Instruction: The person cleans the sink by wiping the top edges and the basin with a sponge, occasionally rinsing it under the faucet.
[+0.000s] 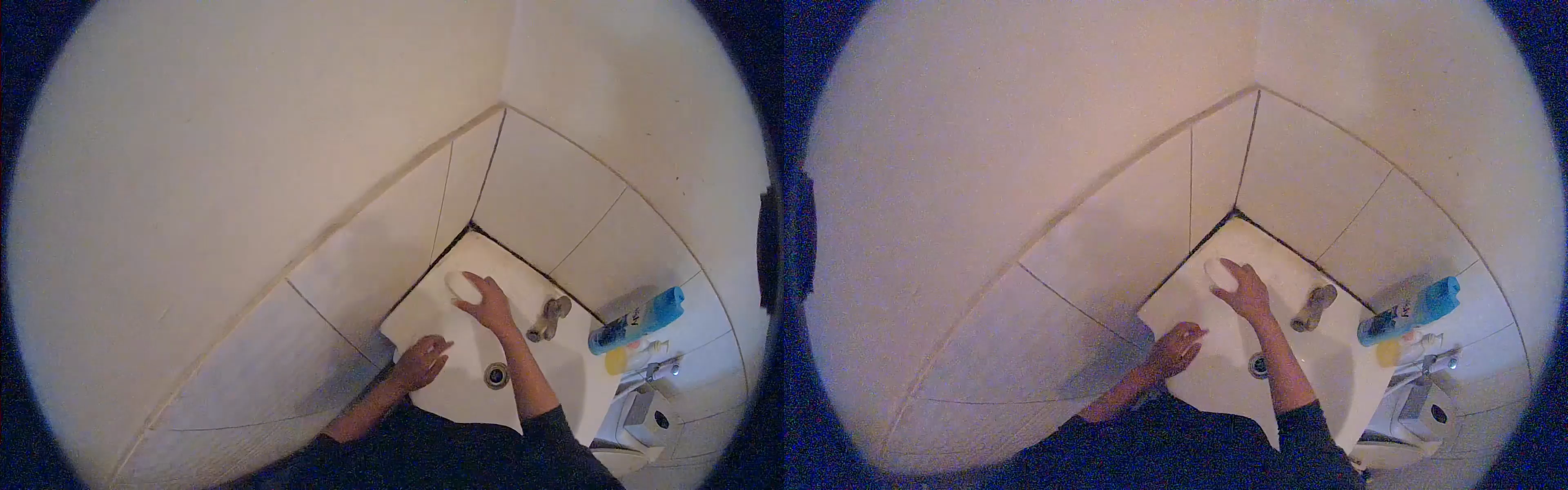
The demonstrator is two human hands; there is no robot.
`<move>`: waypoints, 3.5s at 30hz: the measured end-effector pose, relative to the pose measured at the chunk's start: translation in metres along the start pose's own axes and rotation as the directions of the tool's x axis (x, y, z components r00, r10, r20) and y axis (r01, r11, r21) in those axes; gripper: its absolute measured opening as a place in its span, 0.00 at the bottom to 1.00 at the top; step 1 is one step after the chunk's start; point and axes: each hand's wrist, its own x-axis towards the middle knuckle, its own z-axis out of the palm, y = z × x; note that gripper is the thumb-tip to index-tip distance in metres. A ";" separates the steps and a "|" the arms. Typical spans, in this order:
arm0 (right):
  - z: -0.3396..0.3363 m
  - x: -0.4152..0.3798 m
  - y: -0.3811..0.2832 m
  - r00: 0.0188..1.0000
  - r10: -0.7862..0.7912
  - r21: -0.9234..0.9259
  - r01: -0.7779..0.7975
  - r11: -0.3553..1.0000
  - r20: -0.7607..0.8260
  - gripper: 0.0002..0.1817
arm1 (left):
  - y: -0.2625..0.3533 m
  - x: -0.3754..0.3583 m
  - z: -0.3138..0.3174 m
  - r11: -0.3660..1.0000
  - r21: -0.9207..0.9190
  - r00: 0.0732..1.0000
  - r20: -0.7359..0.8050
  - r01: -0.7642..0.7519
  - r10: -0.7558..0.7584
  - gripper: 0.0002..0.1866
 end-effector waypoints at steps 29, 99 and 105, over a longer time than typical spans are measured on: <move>0.016 0.066 -0.009 0.991 -0.113 -0.408 0.134 0.903 0.076 0.25 | -0.001 -0.002 0.005 0.999 0.044 0.995 0.093 0.028 -0.032 0.12; 0.040 0.032 -0.044 0.948 -0.238 -0.400 0.306 0.864 0.211 0.25 | -0.001 -0.001 0.002 0.999 0.016 0.992 0.120 0.047 -0.048 0.11; 0.016 0.061 -0.005 0.992 -0.006 -0.416 0.058 0.907 0.125 0.24 | 0.001 -0.004 0.001 0.995 0.075 0.988 0.137 0.061 -0.070 0.13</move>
